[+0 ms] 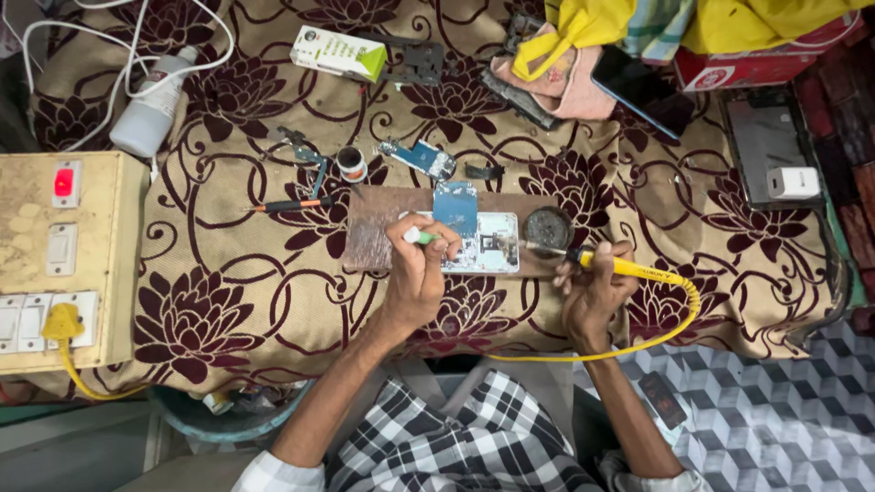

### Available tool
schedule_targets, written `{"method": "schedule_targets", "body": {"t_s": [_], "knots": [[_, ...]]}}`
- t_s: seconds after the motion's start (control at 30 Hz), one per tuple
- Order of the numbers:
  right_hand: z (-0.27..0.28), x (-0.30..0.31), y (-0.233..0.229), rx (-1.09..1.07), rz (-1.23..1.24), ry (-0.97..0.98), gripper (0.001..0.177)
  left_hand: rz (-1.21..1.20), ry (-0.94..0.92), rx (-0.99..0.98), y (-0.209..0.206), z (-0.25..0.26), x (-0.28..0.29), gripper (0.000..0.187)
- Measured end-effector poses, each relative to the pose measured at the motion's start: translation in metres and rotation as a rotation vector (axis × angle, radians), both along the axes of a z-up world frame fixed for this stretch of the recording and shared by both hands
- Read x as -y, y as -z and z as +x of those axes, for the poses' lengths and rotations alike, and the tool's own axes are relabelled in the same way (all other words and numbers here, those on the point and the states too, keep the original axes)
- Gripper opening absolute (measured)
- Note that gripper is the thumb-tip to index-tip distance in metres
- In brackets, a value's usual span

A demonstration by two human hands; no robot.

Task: The person uses a soldering iron and solder wire to work on a small circuit board. They repeatedly apply heat and solder to specific points on the board while holding it steady with the other hand.

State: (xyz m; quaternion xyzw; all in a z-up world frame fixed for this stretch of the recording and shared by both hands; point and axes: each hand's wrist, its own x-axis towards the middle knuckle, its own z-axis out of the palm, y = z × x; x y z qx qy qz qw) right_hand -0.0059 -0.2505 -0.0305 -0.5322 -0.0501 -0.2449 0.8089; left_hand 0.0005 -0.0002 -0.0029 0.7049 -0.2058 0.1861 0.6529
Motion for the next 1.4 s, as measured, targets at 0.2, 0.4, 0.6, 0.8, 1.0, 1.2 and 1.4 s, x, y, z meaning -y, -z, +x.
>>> {"method": "schedule_targets", "body": {"t_s": [0.2,0.4,0.6,0.8,1.0,1.2,1.4], "knots": [[0.001,0.0,0.006,-0.102,0.105,0.004,0.025,-0.005,-0.03,0.075,-0.008,-0.007,-0.001,0.022],[-0.002,0.004,0.012,-0.132,-0.004,0.039,0.021,0.009,-0.047,0.046,-0.012,-0.008,0.0,0.023],[-0.002,0.003,0.009,-0.153,0.068,0.031,0.022,0.023,-0.052,0.037,-0.01,-0.007,0.002,0.023],[0.002,0.001,0.005,-0.173,0.042,0.017,0.022,-0.031,-0.018,0.038,-0.01,-0.006,0.002,0.021],[0.0,0.003,0.005,-0.132,-0.121,0.106,0.027,-0.036,-0.002,-0.007,-0.001,-0.001,0.003,0.022],[-0.005,0.0,0.0,-0.123,-0.003,0.064,0.025,0.034,-0.053,0.006,-0.005,-0.006,0.002,0.026],[-0.002,-0.003,0.006,-0.061,0.149,0.193,0.025,0.139,-0.203,0.127,-0.009,-0.009,0.008,0.026]]}}
